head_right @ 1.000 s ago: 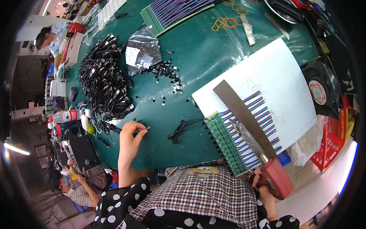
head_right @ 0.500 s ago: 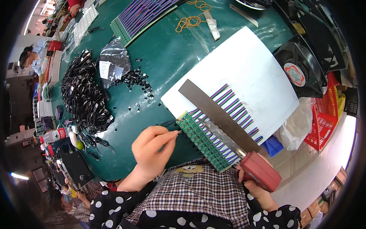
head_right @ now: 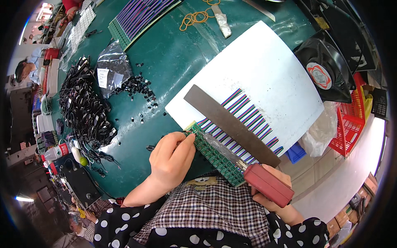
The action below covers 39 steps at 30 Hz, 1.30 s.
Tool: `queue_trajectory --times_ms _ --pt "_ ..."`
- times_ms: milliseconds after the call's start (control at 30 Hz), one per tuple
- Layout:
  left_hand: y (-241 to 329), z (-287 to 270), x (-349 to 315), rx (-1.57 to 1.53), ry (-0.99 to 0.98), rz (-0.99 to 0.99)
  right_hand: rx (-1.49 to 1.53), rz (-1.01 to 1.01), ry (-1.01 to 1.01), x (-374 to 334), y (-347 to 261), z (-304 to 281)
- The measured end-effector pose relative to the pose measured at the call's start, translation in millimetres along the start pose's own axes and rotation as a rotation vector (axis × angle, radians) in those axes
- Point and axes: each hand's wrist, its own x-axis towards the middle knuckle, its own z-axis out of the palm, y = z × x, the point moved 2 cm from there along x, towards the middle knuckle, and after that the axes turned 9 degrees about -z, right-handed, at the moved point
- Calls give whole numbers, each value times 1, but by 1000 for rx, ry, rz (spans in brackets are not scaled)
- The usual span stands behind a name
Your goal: The person secures electronic components and wires onto a circuit board using a hot glue gun.
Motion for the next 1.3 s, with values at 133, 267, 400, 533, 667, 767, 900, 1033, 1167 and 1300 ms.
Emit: queue_trajectory --times_ms 133,267,400,533,667,767,900,1033,1167,1300 --pt "0 -1 0 6 -25 -10 -272 -39 -66 0 -2 1" --pt "0 -1 -1 23 -24 -7 -246 -69 -111 8 -5 0" --pt "1 1 -3 62 -35 10 4 -121 -77 10 -6 2" --pt "-2 1 -3 56 -51 50 30 -95 -23 0 -7 -2" --pt "2 2 -5 160 -54 111 -39 -155 -140 6 1 -6" --pt "3 1 -3 193 -49 161 -194 -142 -154 5 -4 -6" --pt "3 -1 -1 240 -75 228 -75 -155 -146 4 -1 -6" --pt "1 -4 1 226 -76 266 -57 -60 -14 -4 -3 -2" --pt "3 -5 2 272 -100 323 -108 -51 -83 -6 3 -6" --pt "3 -4 2 306 -118 357 -101 -35 -115 -4 4 -7"
